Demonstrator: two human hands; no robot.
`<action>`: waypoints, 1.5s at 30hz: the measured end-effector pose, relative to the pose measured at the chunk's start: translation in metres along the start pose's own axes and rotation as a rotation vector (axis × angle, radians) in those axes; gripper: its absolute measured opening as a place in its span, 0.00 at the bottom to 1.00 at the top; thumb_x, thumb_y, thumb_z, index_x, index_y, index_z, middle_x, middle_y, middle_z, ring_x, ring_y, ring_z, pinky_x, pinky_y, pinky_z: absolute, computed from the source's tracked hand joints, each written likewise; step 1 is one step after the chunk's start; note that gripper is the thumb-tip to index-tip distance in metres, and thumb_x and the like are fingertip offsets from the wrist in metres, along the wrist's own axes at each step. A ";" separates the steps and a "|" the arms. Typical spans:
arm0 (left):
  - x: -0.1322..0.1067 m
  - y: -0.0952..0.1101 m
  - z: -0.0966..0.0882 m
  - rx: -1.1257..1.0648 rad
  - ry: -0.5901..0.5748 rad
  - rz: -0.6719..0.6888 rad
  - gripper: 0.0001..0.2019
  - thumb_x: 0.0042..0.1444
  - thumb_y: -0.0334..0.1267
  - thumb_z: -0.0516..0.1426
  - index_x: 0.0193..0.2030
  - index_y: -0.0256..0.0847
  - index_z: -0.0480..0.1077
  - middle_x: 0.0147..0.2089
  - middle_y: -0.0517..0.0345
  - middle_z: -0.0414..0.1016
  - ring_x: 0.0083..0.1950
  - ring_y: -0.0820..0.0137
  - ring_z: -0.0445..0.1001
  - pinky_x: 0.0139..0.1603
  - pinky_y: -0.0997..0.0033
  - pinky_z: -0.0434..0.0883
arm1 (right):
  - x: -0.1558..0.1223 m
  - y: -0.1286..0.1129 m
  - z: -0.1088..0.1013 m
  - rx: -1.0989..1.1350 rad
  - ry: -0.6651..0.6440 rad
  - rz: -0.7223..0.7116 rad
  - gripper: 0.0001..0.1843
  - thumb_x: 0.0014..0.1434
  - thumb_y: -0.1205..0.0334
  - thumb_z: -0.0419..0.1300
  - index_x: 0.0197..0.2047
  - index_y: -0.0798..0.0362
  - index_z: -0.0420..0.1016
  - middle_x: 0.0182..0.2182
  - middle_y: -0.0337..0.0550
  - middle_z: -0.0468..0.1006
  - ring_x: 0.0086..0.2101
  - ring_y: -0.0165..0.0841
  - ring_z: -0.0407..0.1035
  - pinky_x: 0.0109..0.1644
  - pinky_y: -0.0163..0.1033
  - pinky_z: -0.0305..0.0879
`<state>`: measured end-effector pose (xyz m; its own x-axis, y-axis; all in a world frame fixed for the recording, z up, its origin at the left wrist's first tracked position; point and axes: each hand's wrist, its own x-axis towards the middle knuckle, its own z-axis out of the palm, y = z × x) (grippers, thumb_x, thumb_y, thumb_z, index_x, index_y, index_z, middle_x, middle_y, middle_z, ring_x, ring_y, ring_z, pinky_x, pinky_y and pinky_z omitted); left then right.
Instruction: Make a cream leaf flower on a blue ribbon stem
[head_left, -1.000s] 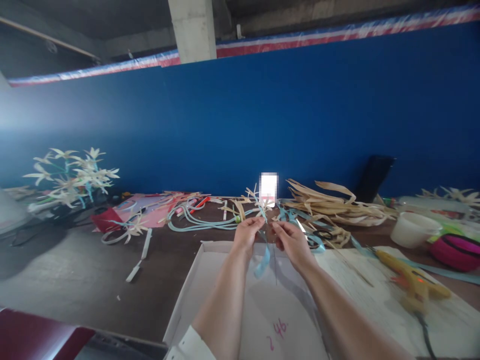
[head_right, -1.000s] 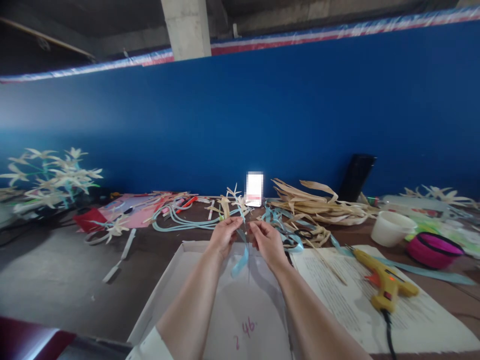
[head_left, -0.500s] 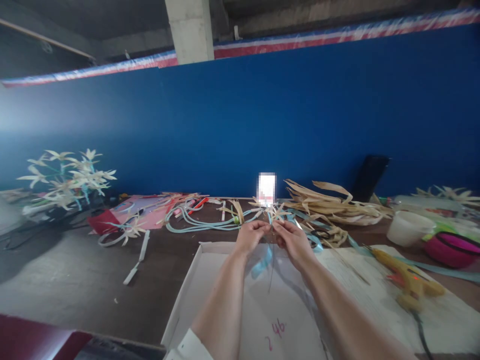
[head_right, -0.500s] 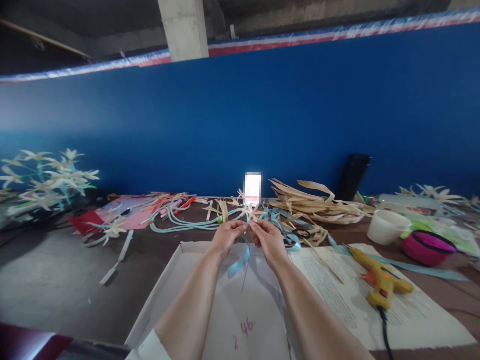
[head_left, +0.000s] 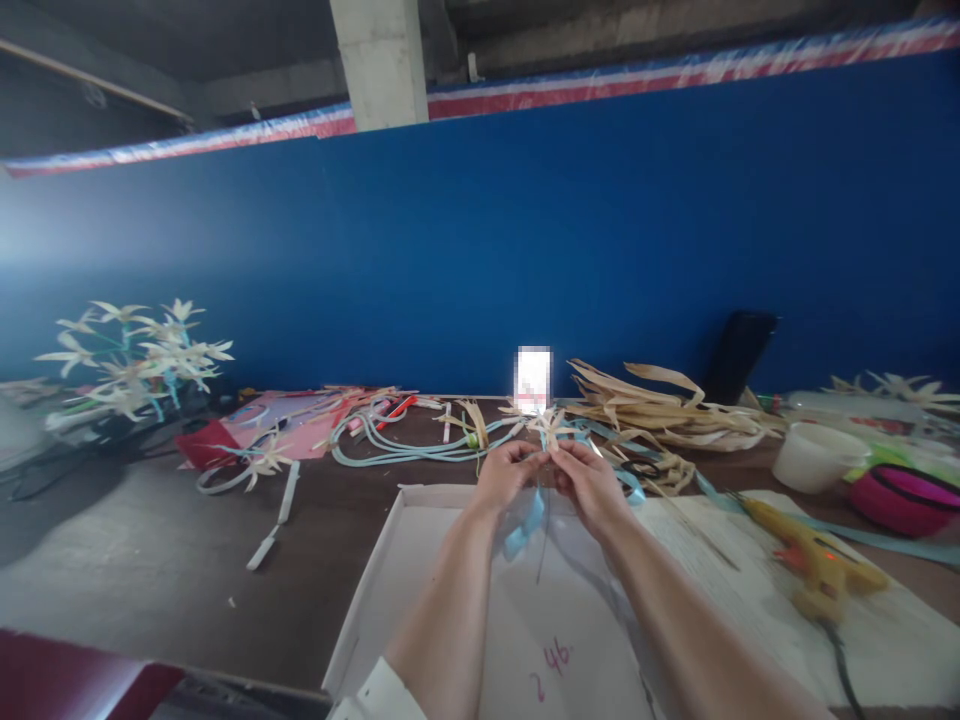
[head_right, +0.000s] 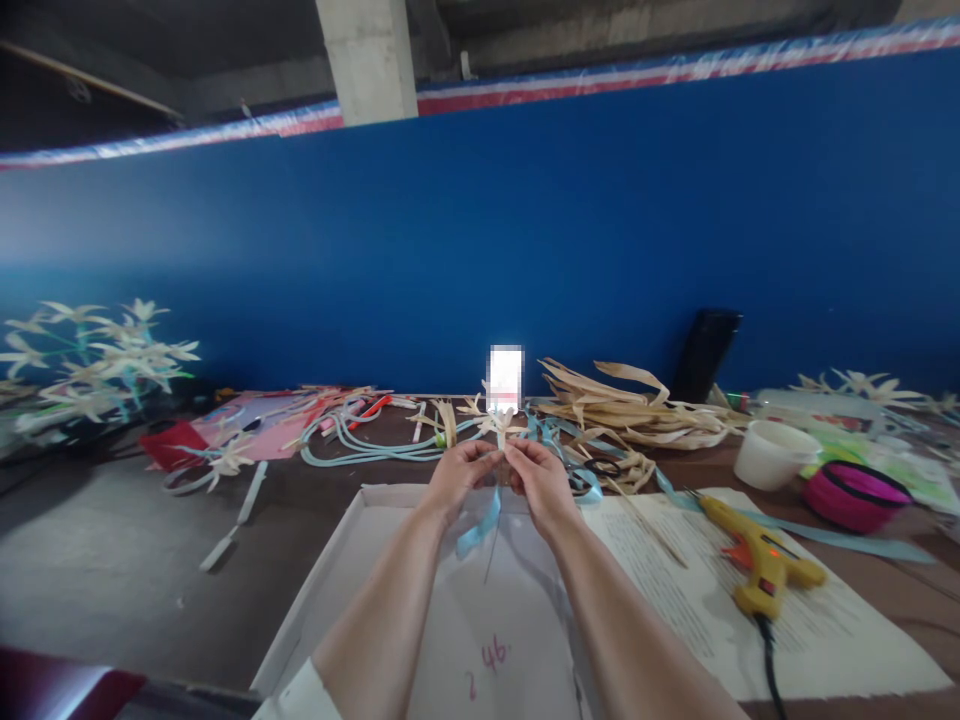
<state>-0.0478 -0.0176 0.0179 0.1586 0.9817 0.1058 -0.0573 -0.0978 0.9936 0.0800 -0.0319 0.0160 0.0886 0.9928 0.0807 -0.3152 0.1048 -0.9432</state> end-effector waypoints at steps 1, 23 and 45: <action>0.000 -0.001 0.000 -0.015 0.004 -0.006 0.17 0.40 0.49 0.62 0.30 0.36 0.72 0.24 0.62 0.67 0.21 0.80 0.58 0.22 0.78 0.56 | 0.000 0.000 0.000 -0.001 -0.011 0.005 0.18 0.41 0.49 0.67 0.30 0.54 0.72 0.13 0.31 0.62 0.16 0.23 0.51 0.19 0.30 0.44; -0.003 0.004 0.001 -0.017 -0.065 -0.081 0.18 0.40 0.48 0.63 0.32 0.35 0.72 0.24 0.62 0.67 0.19 0.81 0.57 0.18 0.80 0.54 | 0.000 -0.008 -0.004 0.051 -0.031 -0.010 0.14 0.41 0.53 0.68 0.27 0.53 0.74 0.14 0.32 0.62 0.17 0.23 0.51 0.21 0.32 0.49; -0.004 0.007 0.003 0.093 0.006 -0.013 0.15 0.43 0.47 0.60 0.29 0.34 0.73 0.19 0.64 0.63 0.18 0.81 0.54 0.19 0.79 0.52 | 0.006 -0.001 -0.012 -0.025 -0.037 -0.080 0.13 0.45 0.53 0.66 0.29 0.53 0.75 0.16 0.32 0.63 0.18 0.23 0.52 0.22 0.32 0.47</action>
<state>-0.0459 -0.0231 0.0244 0.1529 0.9839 0.0928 0.0365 -0.0995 0.9944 0.0919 -0.0268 0.0133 0.0777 0.9827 0.1679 -0.2845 0.1833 -0.9410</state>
